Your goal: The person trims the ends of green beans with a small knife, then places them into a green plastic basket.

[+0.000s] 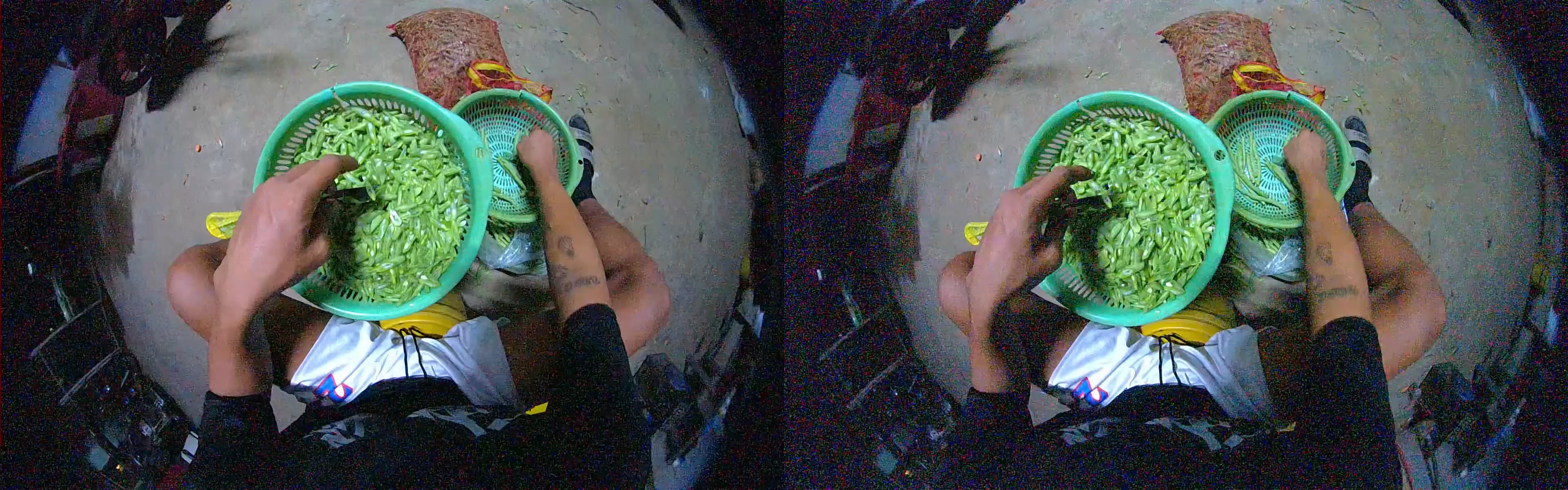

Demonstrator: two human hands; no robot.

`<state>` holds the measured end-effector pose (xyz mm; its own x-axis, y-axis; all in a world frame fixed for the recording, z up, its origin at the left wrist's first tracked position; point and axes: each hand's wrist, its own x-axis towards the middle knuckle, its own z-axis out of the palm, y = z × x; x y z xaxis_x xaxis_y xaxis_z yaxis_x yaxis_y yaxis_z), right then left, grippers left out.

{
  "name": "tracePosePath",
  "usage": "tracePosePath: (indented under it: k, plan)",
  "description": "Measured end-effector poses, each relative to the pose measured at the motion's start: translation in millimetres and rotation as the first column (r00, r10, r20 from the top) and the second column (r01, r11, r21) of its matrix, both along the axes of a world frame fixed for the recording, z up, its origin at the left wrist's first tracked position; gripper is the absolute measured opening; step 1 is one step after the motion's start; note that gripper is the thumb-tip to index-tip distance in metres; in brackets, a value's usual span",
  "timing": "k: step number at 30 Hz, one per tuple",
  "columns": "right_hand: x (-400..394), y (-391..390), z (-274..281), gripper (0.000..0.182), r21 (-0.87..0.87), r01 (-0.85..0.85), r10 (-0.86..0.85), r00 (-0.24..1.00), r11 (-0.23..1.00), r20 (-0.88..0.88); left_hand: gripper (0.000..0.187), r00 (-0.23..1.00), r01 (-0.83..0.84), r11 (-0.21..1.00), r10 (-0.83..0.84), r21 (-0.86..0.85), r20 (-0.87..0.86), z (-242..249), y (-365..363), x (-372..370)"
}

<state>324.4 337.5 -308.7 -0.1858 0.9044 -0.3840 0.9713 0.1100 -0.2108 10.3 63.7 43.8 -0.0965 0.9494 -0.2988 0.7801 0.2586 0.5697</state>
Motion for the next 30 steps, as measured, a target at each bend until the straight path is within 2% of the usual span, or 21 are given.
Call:
tracePosePath:
  k: [1, 4, 8, 10, 11, 14, 15, 17, 21, 23, 27, 29, 30]
  plan:
    - [2.2, 3.3, -4.7, 0.036, -0.035, -0.022, 0.024, 0.998, 0.999, 0.061, 0.067, 1.000, 0.028, 1.000, -0.028, -0.009, -0.012, -0.6, 1.8, 0.3]
    - [4.9, -8.8, -21.3, 0.032, 0.007, -0.058, 0.057, 0.998, 0.998, 0.041, 0.067, 0.998, 0.030, 0.999, -0.032, -0.032, -0.051, -5.4, 4.9, 0.4]
    - [-1.5, -7.0, -35.8, 0.033, -0.036, -0.057, 0.059, 0.997, 0.998, 0.051, 0.067, 0.998, 0.025, 0.997, -0.029, -0.074, -0.056, -2.4, 6.8, 1.0]
    - [-8.0, -2.9, -33.7, 0.037, 0.077, 0.139, -0.123, 0.975, 0.987, -0.184, 0.061, 0.998, -0.054, 0.999, 0.054, -0.007, -0.046, -3.3, 6.1, 2.8]
    - [-10.7, 0.2, -31.2, 0.037, 0.076, 0.139, -0.123, 0.975, 0.987, -0.186, 0.061, 0.997, -0.054, 0.999, 0.054, -0.007, -0.048, -3.1, 6.3, 2.4]
    - [-19.3, 5.1, -27.5, 0.042, 0.072, 0.282, -0.254, 0.929, 0.957, -0.268, 0.058, 0.995, -0.084, 0.995, 0.081, -0.045, -0.056, -1.8, 4.3, 1.6]
    - [-19.9, 1.8, -26.6, 0.042, 0.072, 0.279, -0.250, 0.929, 0.958, -0.271, 0.057, 0.995, -0.064, 0.997, 0.062, -0.030, -0.078, -2.6, 3.6, 1.6]
    - [-17.3, -4.0, -29.1, 0.049, -0.009, 0.120, -0.120, 0.988, 0.993, -0.096, 0.056, 0.993, -0.046, 0.999, 0.044, -0.012, -0.105, -4.9, 2.8, 1.5]
    - [-22.4, -8.0, -37.5, 0.055, -0.069, 0.059, -0.062, 0.997, 0.996, -0.051, 0.061, 0.997, -0.013, 1.000, 0.013, -0.004, -0.076, -8.4, 1.3, -6.4]
    - [-32.7, -13.0, -31.9, 0.048, 0.067, 0.144, -0.127, 0.969, 0.987, -0.212, 0.066, 0.998, 0.012, 0.999, -0.014, -0.035, -0.058, -6.2, -0.8, -9.8]
    - [-45.4, -5.7, -10.6, 0.039, 0.175, 0.177, -0.105, 0.928, 0.968, -0.358, 0.067, 0.999, 0.004, 1.000, -0.002, 0.027, -0.046, -4.3, -7.3, -6.8]
    - [-44.5, 4.5, -10.1, 0.035, 0.259, 0.290, -0.067, 0.775, 0.921, -0.628, 0.069, 1.000, -0.015, 0.997, 0.017, 0.080, -0.020, -1.8, -11.5, -5.1]
    - [-43.8, 9.5, 3.8, 0.040, 0.144, 0.286, -0.112, 0.717, 0.947, -0.688, 0.071, 1.000, 0.014, 0.997, -0.013, 0.082, -0.016, 0.5, -13.2, -3.7]
